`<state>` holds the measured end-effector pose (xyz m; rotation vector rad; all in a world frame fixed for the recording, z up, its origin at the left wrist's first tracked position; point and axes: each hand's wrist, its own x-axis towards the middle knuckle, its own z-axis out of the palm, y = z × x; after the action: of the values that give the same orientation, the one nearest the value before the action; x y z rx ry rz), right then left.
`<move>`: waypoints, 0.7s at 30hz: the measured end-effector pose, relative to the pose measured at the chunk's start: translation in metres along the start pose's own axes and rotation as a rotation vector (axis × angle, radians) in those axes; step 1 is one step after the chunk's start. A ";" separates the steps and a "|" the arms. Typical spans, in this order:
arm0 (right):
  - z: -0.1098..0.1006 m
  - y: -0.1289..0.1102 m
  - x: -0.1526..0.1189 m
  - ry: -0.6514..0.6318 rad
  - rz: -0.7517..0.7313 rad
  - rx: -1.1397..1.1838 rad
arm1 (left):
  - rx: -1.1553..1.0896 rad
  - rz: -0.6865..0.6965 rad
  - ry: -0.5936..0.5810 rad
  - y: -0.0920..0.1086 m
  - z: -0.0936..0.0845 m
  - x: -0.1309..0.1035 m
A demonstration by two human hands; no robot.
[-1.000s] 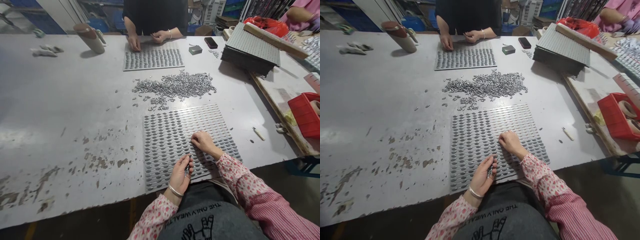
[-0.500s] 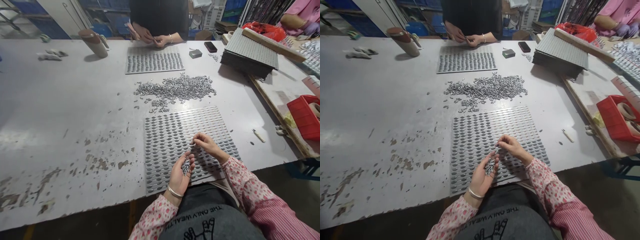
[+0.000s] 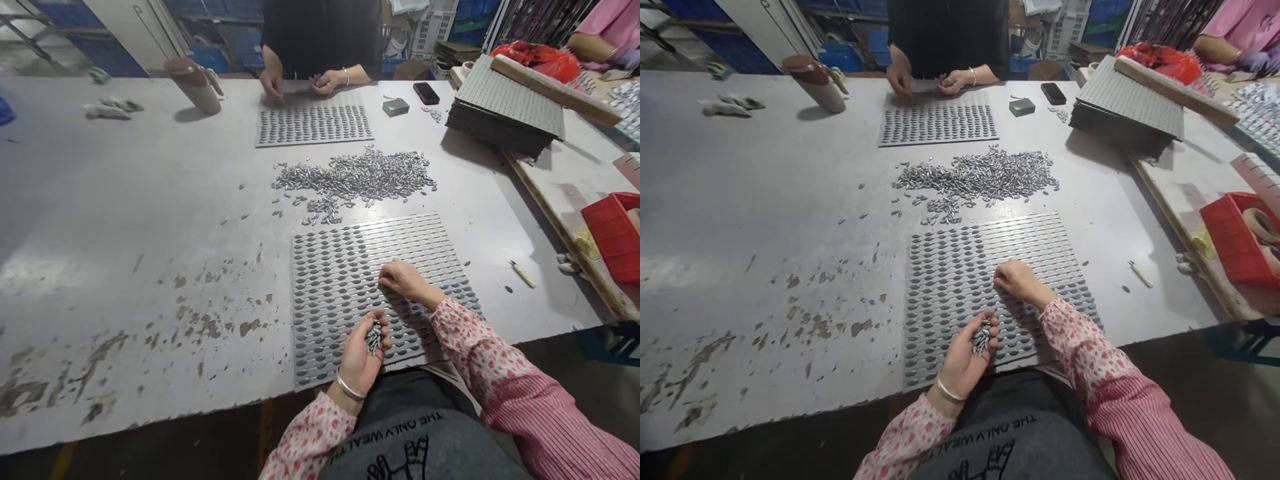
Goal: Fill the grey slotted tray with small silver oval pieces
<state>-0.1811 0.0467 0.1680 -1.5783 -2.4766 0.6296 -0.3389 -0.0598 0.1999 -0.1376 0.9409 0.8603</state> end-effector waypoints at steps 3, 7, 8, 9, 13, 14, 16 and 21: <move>-0.001 -0.002 -0.001 0.034 -0.001 -0.043 | -0.002 0.019 0.015 0.000 0.000 0.000; -0.005 -0.008 -0.011 0.114 0.025 0.084 | 0.002 0.018 0.062 0.001 0.001 0.002; -0.007 -0.010 -0.016 0.122 0.030 0.171 | 0.005 0.020 0.065 0.001 0.002 0.002; -0.009 -0.013 -0.022 0.120 0.026 0.269 | 0.007 0.027 0.064 0.001 0.002 0.002; -0.018 -0.027 -0.043 0.042 -0.104 0.541 | -0.005 0.069 0.019 -0.001 0.002 0.005; -0.019 -0.031 -0.048 0.032 -0.140 0.551 | -0.005 0.068 0.002 -0.002 0.001 0.005; -0.017 -0.039 -0.054 0.036 -0.181 0.521 | 0.009 0.061 -0.033 -0.005 0.000 0.006; -0.009 -0.048 -0.061 0.084 -0.120 0.570 | 0.087 0.038 -0.067 -0.007 -0.004 0.004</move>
<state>-0.1915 -0.0222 0.2031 -1.1985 -2.0492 1.0986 -0.3357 -0.0638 0.1925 -0.0159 0.9195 0.8524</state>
